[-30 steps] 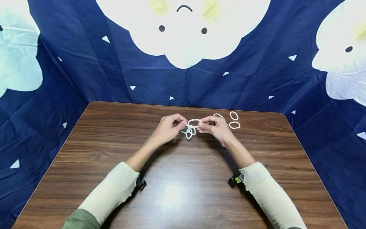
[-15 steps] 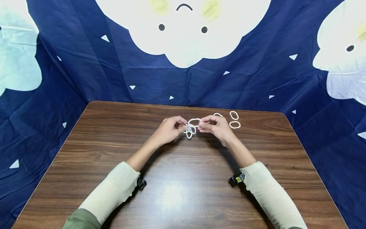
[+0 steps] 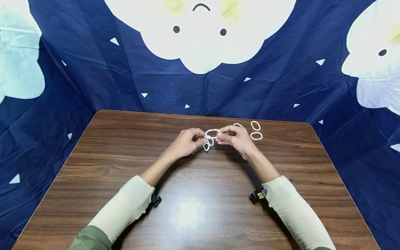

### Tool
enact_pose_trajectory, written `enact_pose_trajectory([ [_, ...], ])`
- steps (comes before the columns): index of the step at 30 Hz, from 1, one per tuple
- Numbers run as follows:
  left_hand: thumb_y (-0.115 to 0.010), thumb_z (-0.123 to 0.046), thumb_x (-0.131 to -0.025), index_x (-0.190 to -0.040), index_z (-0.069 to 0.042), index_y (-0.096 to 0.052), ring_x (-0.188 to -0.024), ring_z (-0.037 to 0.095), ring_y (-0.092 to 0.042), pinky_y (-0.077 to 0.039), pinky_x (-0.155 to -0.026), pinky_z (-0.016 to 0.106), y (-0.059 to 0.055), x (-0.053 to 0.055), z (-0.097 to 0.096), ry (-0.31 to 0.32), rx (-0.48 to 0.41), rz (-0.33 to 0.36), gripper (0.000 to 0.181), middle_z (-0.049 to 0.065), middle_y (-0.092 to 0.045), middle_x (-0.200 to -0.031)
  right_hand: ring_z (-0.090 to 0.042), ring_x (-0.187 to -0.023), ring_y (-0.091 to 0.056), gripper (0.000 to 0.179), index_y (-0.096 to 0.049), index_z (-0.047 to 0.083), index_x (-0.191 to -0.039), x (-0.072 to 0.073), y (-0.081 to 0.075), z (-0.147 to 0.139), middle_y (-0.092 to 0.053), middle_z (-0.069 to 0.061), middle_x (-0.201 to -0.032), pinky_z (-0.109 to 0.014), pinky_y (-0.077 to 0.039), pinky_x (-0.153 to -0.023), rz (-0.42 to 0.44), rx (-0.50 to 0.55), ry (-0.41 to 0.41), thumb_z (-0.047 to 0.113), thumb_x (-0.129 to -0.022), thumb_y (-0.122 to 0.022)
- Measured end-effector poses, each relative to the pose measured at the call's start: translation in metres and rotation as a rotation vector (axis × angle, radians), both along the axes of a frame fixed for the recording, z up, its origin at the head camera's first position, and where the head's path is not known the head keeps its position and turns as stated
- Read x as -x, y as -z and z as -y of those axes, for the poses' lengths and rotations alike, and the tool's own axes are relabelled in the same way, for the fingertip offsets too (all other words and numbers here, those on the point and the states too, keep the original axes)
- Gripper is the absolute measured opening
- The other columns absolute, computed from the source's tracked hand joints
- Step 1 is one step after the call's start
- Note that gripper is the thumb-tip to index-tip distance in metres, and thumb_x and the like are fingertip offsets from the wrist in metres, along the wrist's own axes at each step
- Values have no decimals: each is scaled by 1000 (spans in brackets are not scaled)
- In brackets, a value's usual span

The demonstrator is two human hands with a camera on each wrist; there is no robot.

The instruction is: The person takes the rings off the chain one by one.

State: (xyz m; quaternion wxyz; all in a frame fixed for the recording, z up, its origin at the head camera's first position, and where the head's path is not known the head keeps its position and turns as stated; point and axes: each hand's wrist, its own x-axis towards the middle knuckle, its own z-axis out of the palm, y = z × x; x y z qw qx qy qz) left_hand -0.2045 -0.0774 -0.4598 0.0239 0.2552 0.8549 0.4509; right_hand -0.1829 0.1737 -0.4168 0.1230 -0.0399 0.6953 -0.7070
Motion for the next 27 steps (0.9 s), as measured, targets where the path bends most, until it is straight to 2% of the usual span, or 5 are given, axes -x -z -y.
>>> enact_pose_trajectory([
  [4, -79, -26, -107, -115, -12, -82, -94, 17, -71, -58, -86, 35, 0, 0, 0, -2, -1, -12, 16, 4, -80, -107, -11, -82, -81, 32, -61, -27, -131, 0, 0, 0, -75, -2, -101, -27, -69, -85, -3, -3, -2, -13, -104, -70],
  [5, -79, -21, -107, -114, -11, -82, -95, 20, -72, -59, -88, 38, -9, -6, -2, -15, 13, 2, 13, 7, -81, -107, -11, -82, -81, 32, -60, -28, -131, 0, 0, 0, -75, -2, -101, -27, -69, -84, -3, -3, -2, -13, -104, -69],
  [8, -79, -18, -107, -114, -9, -82, -102, 23, -74, -60, -95, 43, -17, -10, -4, -36, 39, 25, 11, 8, -82, -110, -11, -82, -81, 34, -59, -28, -133, 0, 0, -1, -75, -3, -102, -27, -69, -84, -2, -7, 0, -13, -104, -69],
  [22, -78, -16, -108, -115, -8, -82, -105, 23, -76, -59, -102, 49, -23, -14, -4, -61, 25, 25, 12, 6, -85, -110, -11, -82, -82, 29, -62, -25, -130, 2, 2, -6, -80, 2, -90, -27, -69, -84, 3, -39, -16, -10, -106, -69],
  [27, -77, -15, -108, -116, -7, -82, -103, 22, -76, -58, -98, 45, -23, -14, -3, -60, 28, 17, 13, 5, -85, -108, -13, -83, -82, 30, -61, -26, -129, 1, 6, -7, -80, -1, -91, -28, -69, -84, -18, -63, -31, -10, -106, -70],
])
